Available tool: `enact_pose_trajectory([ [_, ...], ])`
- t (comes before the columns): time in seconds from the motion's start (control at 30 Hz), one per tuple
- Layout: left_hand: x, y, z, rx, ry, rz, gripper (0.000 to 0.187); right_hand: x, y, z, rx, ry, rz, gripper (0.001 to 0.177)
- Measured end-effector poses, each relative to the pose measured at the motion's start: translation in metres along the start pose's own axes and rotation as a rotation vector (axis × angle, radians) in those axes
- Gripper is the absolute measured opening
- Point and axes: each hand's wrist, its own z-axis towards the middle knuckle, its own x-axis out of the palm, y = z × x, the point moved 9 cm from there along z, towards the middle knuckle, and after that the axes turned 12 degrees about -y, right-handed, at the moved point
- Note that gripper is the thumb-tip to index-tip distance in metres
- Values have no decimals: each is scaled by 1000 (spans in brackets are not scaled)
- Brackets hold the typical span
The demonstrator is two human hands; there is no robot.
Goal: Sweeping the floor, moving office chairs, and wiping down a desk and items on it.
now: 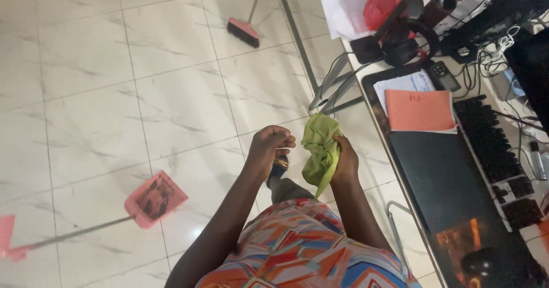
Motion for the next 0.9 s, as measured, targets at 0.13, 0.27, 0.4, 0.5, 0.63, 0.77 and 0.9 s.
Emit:
enact_pose_trajectory([
  [0.13,40,-61,66,-9,22,82,23,50,42,65,-58,-64,49,41],
  [0.27,68,-107,128,-45,57,130,22,122,89,109,-92,-199,35,39],
  [0.4,84,-140,198,-56,92,81,22,168,114,174,-77,-268,18,35],
  [0.5,91,-154,260,-138,125,94,21,204,143,219,-208,-179,22,34],
  [0.63,107,-203,337,-97,244,178,24,219,152,264,-231,-212,161,34],
  [0.77,146,-271,407,-57,380,233,25,243,171,284,-265,-343,253,38],
  [0.9,173,-289,462,-108,442,300,25,269,185,306,-289,-289,433,47],
])
